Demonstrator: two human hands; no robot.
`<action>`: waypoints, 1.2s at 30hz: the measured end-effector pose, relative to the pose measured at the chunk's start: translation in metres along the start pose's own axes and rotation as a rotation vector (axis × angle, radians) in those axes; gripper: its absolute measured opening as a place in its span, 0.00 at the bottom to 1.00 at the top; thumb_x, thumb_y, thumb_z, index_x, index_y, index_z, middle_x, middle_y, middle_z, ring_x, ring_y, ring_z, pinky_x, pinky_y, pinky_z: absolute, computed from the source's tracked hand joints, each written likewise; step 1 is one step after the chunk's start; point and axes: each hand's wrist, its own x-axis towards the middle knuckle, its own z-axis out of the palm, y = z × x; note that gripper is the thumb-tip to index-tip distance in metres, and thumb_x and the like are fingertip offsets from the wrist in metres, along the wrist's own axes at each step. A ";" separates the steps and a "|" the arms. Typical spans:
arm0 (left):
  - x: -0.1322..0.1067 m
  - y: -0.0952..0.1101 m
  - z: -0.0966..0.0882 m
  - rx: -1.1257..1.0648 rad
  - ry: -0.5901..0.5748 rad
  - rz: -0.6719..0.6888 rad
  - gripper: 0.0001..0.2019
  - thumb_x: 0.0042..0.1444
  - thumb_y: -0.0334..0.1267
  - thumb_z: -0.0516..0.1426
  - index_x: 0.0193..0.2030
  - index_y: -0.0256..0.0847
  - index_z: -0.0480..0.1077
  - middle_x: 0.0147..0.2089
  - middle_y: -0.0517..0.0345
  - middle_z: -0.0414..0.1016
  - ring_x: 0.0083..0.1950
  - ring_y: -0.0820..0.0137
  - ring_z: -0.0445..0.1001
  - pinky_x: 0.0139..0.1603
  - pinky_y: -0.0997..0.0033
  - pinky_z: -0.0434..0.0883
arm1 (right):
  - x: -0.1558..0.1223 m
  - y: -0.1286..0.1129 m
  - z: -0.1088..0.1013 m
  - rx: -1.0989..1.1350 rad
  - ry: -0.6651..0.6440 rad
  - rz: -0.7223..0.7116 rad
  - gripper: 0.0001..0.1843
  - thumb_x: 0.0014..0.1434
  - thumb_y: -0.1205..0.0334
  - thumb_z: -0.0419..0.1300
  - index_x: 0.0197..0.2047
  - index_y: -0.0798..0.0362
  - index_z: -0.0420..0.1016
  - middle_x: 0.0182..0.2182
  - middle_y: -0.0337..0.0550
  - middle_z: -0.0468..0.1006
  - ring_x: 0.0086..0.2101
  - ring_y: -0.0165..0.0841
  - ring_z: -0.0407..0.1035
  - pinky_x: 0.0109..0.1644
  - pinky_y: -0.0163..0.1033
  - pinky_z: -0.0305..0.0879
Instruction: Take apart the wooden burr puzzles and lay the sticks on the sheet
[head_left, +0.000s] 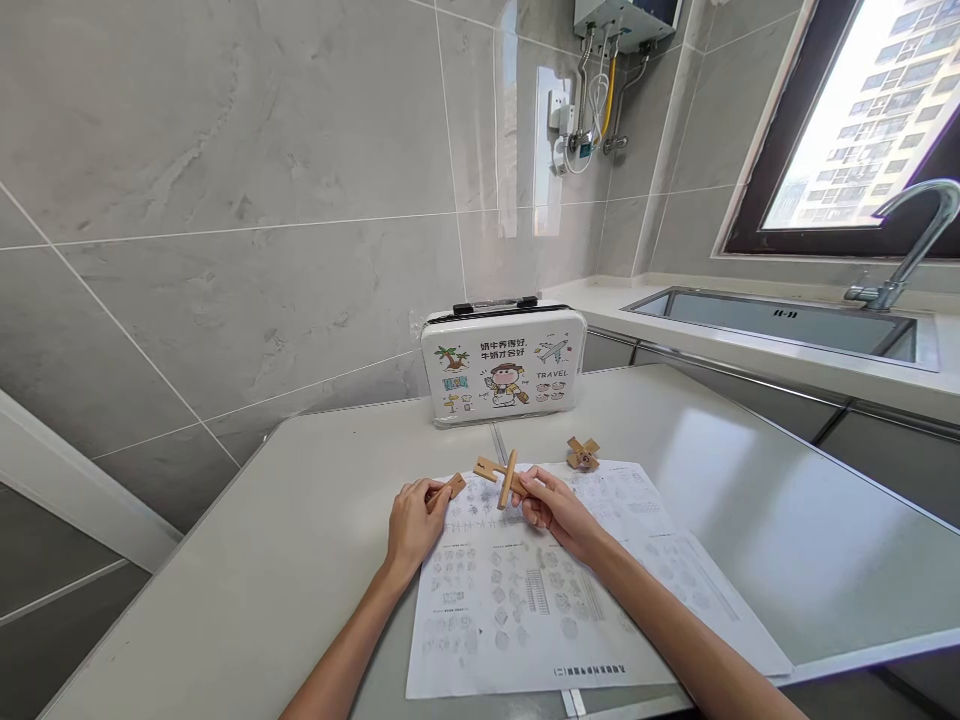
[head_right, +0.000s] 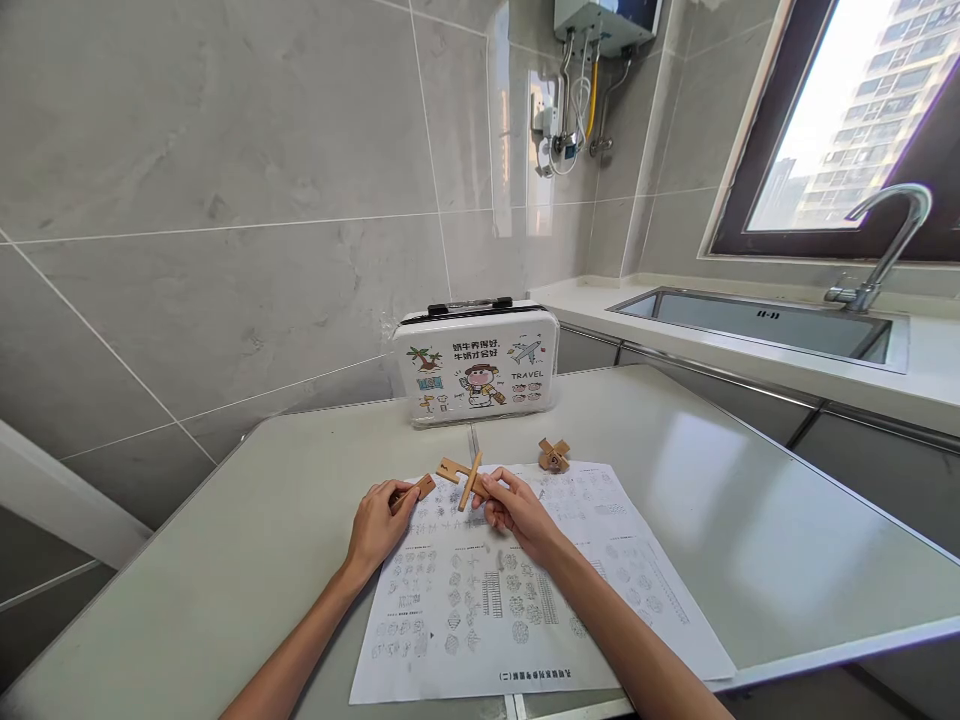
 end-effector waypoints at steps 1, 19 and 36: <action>0.001 0.000 0.000 0.003 0.002 -0.001 0.14 0.65 0.49 0.54 0.39 0.44 0.78 0.42 0.51 0.83 0.46 0.57 0.77 0.47 0.59 0.70 | 0.000 0.000 0.000 0.002 -0.008 0.001 0.23 0.60 0.41 0.67 0.34 0.51 0.65 0.31 0.41 0.78 0.21 0.24 0.60 0.22 0.31 0.48; 0.000 0.011 -0.007 -0.113 0.096 0.035 0.16 0.68 0.51 0.52 0.42 0.43 0.74 0.41 0.52 0.74 0.44 0.60 0.71 0.48 0.59 0.68 | -0.002 0.003 0.006 -0.076 -0.116 -0.009 0.25 0.61 0.39 0.66 0.34 0.50 0.62 0.29 0.40 0.80 0.19 0.24 0.61 0.22 0.31 0.52; -0.008 0.045 -0.016 -0.919 -0.474 -0.099 0.21 0.64 0.58 0.57 0.38 0.40 0.67 0.28 0.61 0.71 0.24 0.76 0.60 0.27 0.73 0.58 | -0.004 0.000 0.007 -0.158 -0.205 0.013 0.27 0.61 0.38 0.65 0.52 0.50 0.71 0.29 0.39 0.78 0.24 0.29 0.70 0.23 0.31 0.59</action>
